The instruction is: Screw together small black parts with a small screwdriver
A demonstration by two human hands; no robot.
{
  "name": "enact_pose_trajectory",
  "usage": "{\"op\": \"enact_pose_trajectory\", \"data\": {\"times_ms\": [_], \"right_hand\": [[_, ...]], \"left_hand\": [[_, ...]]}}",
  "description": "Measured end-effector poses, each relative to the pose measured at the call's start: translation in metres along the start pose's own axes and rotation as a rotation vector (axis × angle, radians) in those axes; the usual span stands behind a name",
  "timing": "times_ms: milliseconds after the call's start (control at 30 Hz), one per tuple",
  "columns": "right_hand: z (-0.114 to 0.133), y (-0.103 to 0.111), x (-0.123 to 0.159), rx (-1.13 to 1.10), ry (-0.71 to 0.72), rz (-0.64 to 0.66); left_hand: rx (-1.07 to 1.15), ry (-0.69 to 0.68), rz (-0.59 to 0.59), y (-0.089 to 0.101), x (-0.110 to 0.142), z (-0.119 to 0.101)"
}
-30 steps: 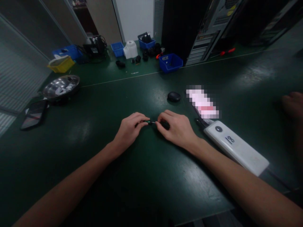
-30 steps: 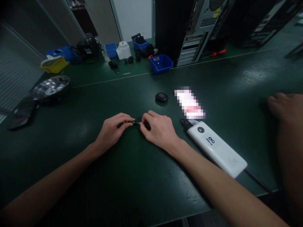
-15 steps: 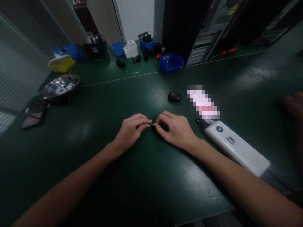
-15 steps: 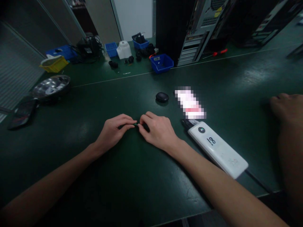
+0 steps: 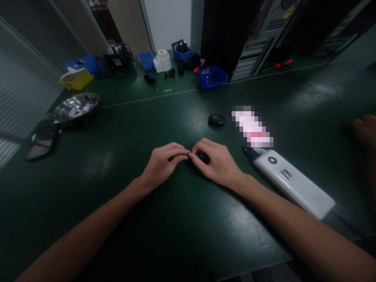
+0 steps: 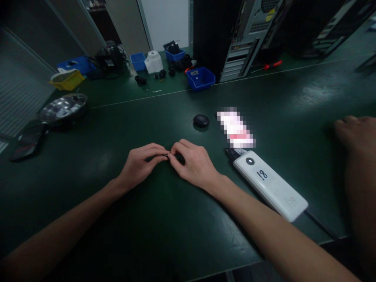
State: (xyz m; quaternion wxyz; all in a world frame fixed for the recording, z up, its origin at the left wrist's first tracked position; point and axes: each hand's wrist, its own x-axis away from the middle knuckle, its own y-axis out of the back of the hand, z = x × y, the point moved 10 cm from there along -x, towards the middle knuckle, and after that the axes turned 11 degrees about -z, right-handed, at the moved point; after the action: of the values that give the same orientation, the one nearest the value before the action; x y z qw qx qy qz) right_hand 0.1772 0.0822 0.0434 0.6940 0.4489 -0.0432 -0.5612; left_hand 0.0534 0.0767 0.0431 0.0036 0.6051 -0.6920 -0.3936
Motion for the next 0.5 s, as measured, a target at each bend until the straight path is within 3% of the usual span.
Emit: {"op": "enact_pose_trajectory", "data": {"times_ms": [500], "right_hand": [[-0.0099,0.0093,-0.0024,0.092,-0.01,-0.063]], "left_hand": [[-0.088,0.022,0.029,-0.0035,0.0029,0.0043]]}}
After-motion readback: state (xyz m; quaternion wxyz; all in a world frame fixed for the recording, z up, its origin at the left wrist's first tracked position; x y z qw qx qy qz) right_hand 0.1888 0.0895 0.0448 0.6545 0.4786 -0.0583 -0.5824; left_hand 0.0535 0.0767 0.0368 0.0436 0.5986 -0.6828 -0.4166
